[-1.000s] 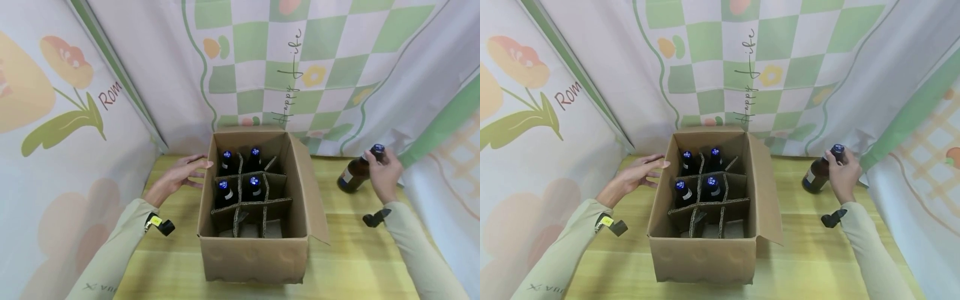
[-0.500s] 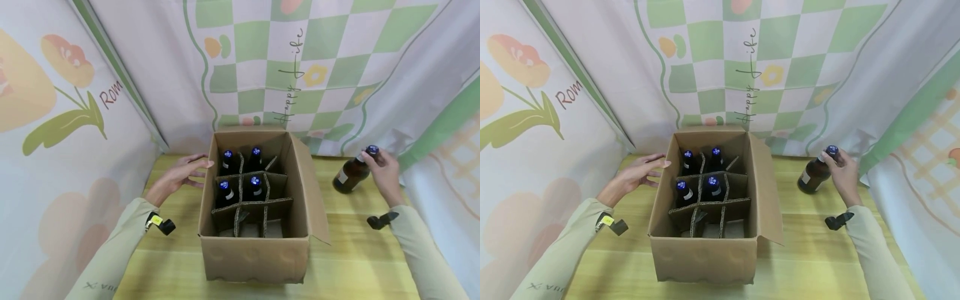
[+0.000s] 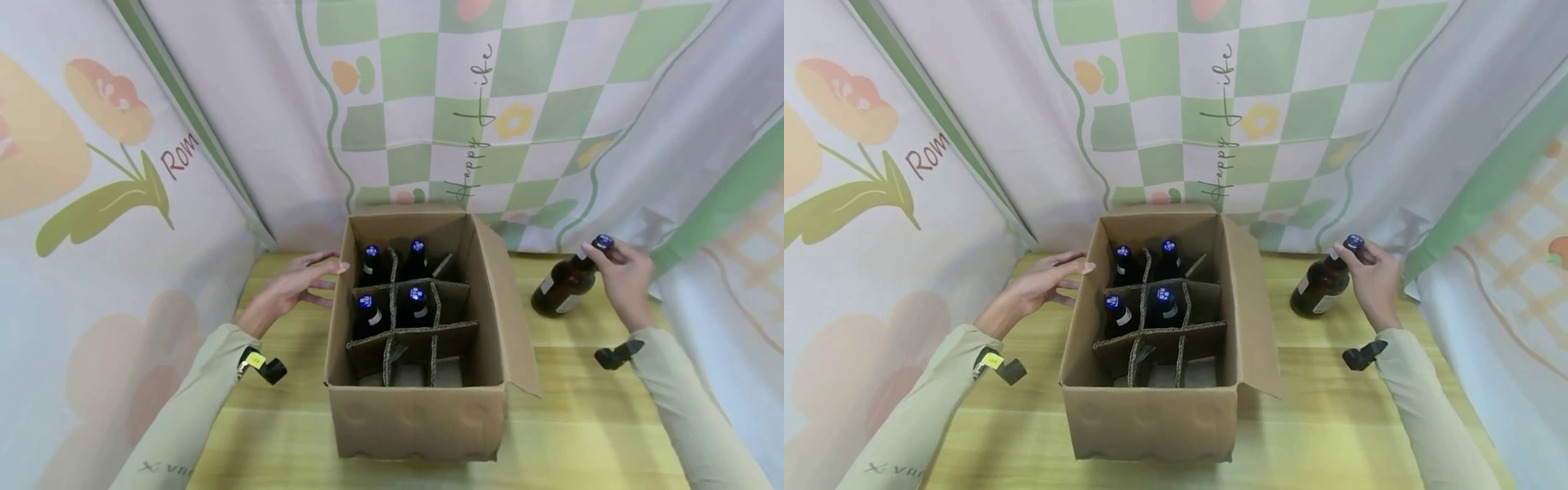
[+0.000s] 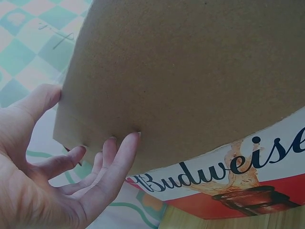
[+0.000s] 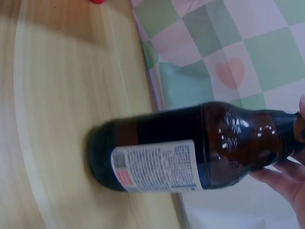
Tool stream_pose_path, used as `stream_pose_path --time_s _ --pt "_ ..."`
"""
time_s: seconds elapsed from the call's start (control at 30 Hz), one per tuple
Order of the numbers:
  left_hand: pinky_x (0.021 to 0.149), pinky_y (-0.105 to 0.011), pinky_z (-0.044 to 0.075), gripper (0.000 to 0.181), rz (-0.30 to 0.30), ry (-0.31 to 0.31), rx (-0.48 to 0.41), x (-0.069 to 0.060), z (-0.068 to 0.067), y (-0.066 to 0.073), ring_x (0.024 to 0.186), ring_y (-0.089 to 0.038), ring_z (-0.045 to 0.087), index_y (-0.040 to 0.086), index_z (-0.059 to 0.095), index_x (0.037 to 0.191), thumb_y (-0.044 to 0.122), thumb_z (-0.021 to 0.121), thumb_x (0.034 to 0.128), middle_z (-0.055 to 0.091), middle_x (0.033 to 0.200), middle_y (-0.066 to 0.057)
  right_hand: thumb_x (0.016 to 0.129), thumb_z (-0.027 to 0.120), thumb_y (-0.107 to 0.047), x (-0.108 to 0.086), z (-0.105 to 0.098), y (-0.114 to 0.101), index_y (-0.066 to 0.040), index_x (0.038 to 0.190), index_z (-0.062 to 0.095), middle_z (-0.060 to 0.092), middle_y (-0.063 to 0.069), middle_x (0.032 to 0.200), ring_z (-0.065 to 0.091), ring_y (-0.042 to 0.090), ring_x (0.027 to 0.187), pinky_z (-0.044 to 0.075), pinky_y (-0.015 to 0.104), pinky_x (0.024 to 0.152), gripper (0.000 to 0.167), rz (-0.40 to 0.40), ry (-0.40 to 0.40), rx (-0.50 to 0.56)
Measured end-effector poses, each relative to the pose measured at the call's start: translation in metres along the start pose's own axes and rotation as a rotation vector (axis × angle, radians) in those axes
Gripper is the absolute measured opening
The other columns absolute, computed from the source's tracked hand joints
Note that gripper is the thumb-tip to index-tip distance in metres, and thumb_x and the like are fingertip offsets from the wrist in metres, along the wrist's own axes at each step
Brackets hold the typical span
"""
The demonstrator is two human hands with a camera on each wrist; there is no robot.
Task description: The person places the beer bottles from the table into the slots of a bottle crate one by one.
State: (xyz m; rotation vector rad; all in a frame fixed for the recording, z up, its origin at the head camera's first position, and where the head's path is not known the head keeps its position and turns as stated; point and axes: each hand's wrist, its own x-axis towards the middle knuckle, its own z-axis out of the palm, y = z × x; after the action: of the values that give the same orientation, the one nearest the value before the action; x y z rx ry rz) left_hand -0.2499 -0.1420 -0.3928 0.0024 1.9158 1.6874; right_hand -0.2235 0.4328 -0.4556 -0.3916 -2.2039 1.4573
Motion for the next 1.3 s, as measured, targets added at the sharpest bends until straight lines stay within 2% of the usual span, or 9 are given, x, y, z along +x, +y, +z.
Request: stream_pose_path --time_s 0.17,0.3,0.4,0.5,0.63,0.8,0.9,1.1,1.3 --pt "0.092 -0.047 0.065 0.084 0.007 0.007 0.007 0.002 -0.001 0.000 0.141 -0.044 0.049 0.017 0.031 0.166 0.034 0.074 0.0963 0.045 0.161 -0.018 0.092 0.083 -0.023 0.001 0.002 0.000 0.003 0.136 0.065 0.068 -0.037 0.087 0.068 -0.014 0.084 0.055 0.004 0.079 0.054 0.001 -0.008 -0.012" --pt "0.092 -0.047 0.065 0.083 0.007 0.009 0.005 0.001 -0.002 -0.002 0.140 -0.045 0.050 0.017 0.031 0.165 0.034 0.074 0.0960 0.046 0.160 -0.018 0.092 0.082 -0.027 0.001 0.004 0.001 -0.003 0.133 0.069 0.068 -0.037 0.086 0.068 -0.013 0.085 0.055 0.004 0.080 0.050 0.022 0.027 -0.011" --pt "0.093 -0.047 0.065 0.082 0.002 0.011 0.001 -0.001 -0.003 -0.004 0.141 -0.046 0.049 0.017 0.031 0.165 0.033 0.074 0.0963 0.047 0.160 -0.019 0.091 0.083 -0.028 -0.001 0.004 0.000 -0.012 0.125 0.075 0.070 -0.034 0.083 0.069 -0.010 0.082 0.057 0.005 0.076 0.038 0.093 0.053 0.030" --pt "0.092 -0.047 0.065 0.082 0.003 0.012 -0.003 -0.001 -0.003 -0.006 0.140 -0.046 0.049 0.018 0.032 0.165 0.033 0.074 0.0962 0.047 0.160 -0.018 0.089 0.085 -0.026 -0.003 0.001 -0.004 -0.021 0.114 0.077 0.072 -0.027 0.080 0.070 -0.006 0.077 0.059 0.009 0.069 0.027 0.199 0.064 0.136" --pt "0.092 -0.047 0.065 0.083 0.011 0.005 -0.003 -0.001 -0.002 -0.005 0.140 -0.045 0.049 0.018 0.032 0.165 0.034 0.074 0.0961 0.046 0.161 -0.018 0.087 0.087 -0.022 -0.006 -0.004 -0.010 -0.021 0.111 0.075 0.074 -0.021 0.079 0.071 -0.002 0.073 0.061 0.013 0.065 0.027 0.295 0.060 0.244" --pt "0.092 -0.046 0.065 0.083 0.012 0.003 -0.001 -0.001 -0.001 -0.003 0.140 -0.045 0.049 0.018 0.032 0.165 0.035 0.074 0.0961 0.045 0.161 -0.018 0.085 0.088 -0.024 -0.010 -0.008 -0.016 -0.022 0.109 0.074 0.073 -0.019 0.080 0.071 -0.001 0.074 0.062 0.014 0.067 0.028 0.346 0.042 0.257" --pt "0.093 -0.046 0.065 0.084 0.013 -0.003 -0.001 -0.002 0.000 -0.003 0.141 -0.045 0.048 0.018 0.030 0.166 0.035 0.073 0.0963 0.044 0.162 -0.019 0.085 0.089 -0.024 -0.012 -0.010 -0.020 -0.024 0.104 0.074 0.074 -0.018 0.080 0.071 -0.001 0.074 0.062 0.014 0.067 0.024 0.339 0.034 0.265" --pt "0.093 -0.045 0.065 0.084 0.013 -0.012 0.000 -0.002 0.001 -0.002 0.142 -0.045 0.046 0.018 0.029 0.166 0.035 0.072 0.0968 0.042 0.163 -0.018 0.086 0.087 -0.016 -0.015 -0.012 -0.034 -0.020 0.099 0.075 0.076 -0.015 0.079 0.074 0.001 0.072 0.062 0.017 0.066 0.018 0.276 0.018 0.337" --pt "0.092 -0.045 0.065 0.084 0.013 -0.006 0.005 0.000 0.000 -0.003 0.142 -0.045 0.047 0.018 0.030 0.166 0.036 0.073 0.0964 0.043 0.163 -0.018 0.083 0.089 -0.012 -0.017 -0.014 -0.056 -0.018 0.100 0.076 0.078 -0.009 0.082 0.076 0.004 0.075 0.064 0.021 0.068 0.023 0.299 0.006 0.469"
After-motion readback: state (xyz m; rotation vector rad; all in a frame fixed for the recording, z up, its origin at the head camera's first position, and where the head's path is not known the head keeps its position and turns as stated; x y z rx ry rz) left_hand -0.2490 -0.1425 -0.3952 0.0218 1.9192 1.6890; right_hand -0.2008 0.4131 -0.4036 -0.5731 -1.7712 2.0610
